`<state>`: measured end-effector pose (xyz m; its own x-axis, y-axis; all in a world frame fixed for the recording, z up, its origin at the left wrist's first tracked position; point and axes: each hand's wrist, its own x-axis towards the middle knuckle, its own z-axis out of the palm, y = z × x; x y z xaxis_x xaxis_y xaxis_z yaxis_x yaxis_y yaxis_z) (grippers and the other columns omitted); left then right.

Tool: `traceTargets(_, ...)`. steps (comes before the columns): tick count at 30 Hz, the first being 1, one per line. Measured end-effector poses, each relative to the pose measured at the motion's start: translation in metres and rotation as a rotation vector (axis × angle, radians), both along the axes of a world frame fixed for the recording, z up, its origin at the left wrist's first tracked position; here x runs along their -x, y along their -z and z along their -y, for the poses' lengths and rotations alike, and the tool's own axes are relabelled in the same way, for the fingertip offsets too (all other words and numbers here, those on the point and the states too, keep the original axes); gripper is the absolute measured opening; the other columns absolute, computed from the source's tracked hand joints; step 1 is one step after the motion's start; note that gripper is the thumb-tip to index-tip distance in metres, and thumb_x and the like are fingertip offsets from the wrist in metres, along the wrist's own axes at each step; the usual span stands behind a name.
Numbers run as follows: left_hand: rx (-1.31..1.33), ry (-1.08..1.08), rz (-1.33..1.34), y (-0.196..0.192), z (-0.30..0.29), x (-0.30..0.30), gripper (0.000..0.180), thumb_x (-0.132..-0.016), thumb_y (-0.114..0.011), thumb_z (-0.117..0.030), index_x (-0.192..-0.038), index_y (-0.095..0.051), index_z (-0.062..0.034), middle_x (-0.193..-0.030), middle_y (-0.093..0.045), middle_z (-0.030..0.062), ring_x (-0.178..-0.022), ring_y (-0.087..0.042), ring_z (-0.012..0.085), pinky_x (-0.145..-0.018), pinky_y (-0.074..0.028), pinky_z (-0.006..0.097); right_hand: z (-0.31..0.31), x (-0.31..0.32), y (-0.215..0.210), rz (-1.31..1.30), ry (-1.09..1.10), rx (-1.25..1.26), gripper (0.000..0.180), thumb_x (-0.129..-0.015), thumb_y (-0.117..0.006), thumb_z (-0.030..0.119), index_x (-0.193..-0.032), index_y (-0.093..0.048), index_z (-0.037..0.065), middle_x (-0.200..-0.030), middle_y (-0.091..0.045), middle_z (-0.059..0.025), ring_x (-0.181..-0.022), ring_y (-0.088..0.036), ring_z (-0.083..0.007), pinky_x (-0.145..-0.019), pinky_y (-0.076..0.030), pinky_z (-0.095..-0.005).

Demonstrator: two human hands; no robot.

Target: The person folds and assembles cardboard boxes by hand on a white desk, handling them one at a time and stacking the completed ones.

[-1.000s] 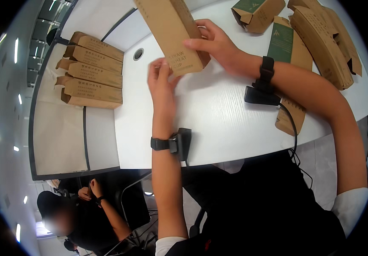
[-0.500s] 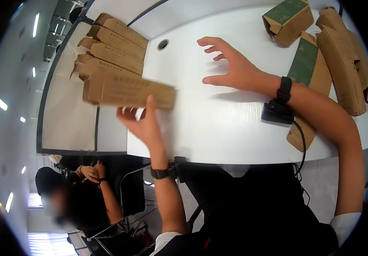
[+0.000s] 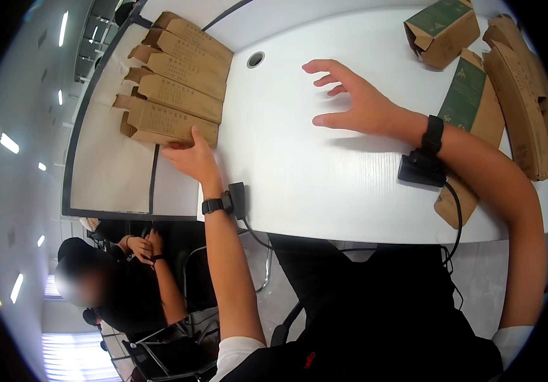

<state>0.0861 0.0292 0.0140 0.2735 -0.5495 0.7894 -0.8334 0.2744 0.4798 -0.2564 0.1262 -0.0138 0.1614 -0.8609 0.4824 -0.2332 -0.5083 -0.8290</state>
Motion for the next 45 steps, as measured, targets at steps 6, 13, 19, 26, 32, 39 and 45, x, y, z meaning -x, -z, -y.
traceTargets(6, -0.125, 0.034, -0.124, 0.007, -0.015, 0.002, 0.045, -0.087, -0.08, -0.025, -0.101, -0.047, 0.0028, -0.095, -0.048, 0.0107, -0.084, -0.051, 0.0256, -0.077, -0.048, 0.039, -0.005, 0.004, -0.006, -0.046, -0.025, -0.076, 0.077, -0.085, -0.08, 0.018, -0.151, -0.041, 0.014, -0.152, -0.044, -0.0076, -0.131, -0.051, -0.0249, -0.107, -0.045, -0.0404)
traceTargets(13, -0.246, 0.175, -0.206, 0.024, -0.044, 0.061, 0.04, -0.09, -0.078, -0.027, -0.092, -0.047, -0.0018, -0.088, -0.044, 0.0037, -0.076, -0.041, 0.0158, -0.068, -0.043, 0.031, -0.004, 0.007, -0.006, -0.108, -0.002, -0.073, 0.068, -0.087, -0.076, 0.017, -0.147, -0.045, 0.011, -0.145, -0.05, -0.0109, -0.125, -0.054, -0.0262, -0.104, -0.046, -0.0397)
traceTargets(19, -0.224, 0.66, 0.109, 0.032, -0.024, 0.163, 0.025, -0.084, -0.073, -0.016, -0.09, -0.051, -0.0055, -0.086, -0.054, 0.0116, -0.077, -0.054, 0.0313, -0.069, -0.045, 0.043, -0.065, 0.016, -0.087, -0.854, 0.204, 0.118, 0.059, -0.084, -0.076, 0.025, -0.136, -0.055, 0.007, -0.13, -0.058, -0.0219, -0.117, -0.056, -0.0408, -0.1, -0.046, -0.0471)
traceTargets(26, -0.261, 0.769, 0.061, 0.039, -0.007, 0.207, 0.022, -0.086, -0.07, -0.018, -0.092, -0.052, -0.0065, -0.089, -0.055, 0.0124, -0.078, -0.057, 0.0311, -0.069, -0.047, 0.044, -0.197, 0.041, -0.061, -1.297, 0.56, -0.164, 0.065, -0.086, -0.075, 0.033, -0.145, -0.053, 0.015, -0.151, -0.044, -0.0246, -0.136, -0.04, -0.0552, -0.11, -0.036, -0.0588)
traceTargets(32, -0.388, 0.813, -0.03, 0.035, -0.008, 0.206, 0.02, -0.086, -0.069, -0.017, -0.092, -0.053, -0.0066, -0.09, -0.056, 0.0118, -0.077, -0.058, 0.0301, -0.069, -0.047, 0.044, -0.223, 0.116, -0.023, -0.932, 0.828, -0.339, 0.06, -0.094, -0.065, 0.027, -0.149, -0.048, 0.01, -0.161, -0.033, -0.0224, -0.146, -0.028, -0.0539, -0.119, -0.029, -0.0537)
traceTargets(39, -0.409, 0.821, -0.045, 0.036, -0.011, 0.21, 0.018, -0.087, -0.068, -0.017, -0.093, -0.054, -0.0072, -0.091, -0.056, 0.011, -0.078, -0.059, 0.0301, -0.068, -0.048, 0.043, -0.209, 0.213, -0.042, -0.849, 0.749, -0.353, 0.065, -0.092, -0.067, 0.025, -0.147, -0.045, 0.0, -0.154, -0.043, -0.0255, -0.142, -0.041, -0.0452, -0.116, -0.036, -0.0466)
traceTargets(45, -0.405, 0.809, -0.05, 0.037, -0.012, 0.204, 0.016, -0.087, -0.067, -0.015, -0.093, -0.054, -0.0072, -0.092, -0.056, 0.0111, -0.08, -0.059, 0.0305, -0.069, -0.048, 0.044, -0.124, 0.151, -0.095, -1.151, 0.767, -0.085, 0.082, -0.08, -0.077, 0.009, -0.153, -0.04, 0.01, -0.152, -0.046, -0.0193, -0.128, -0.053, -0.0427, -0.103, -0.049, -0.0431)
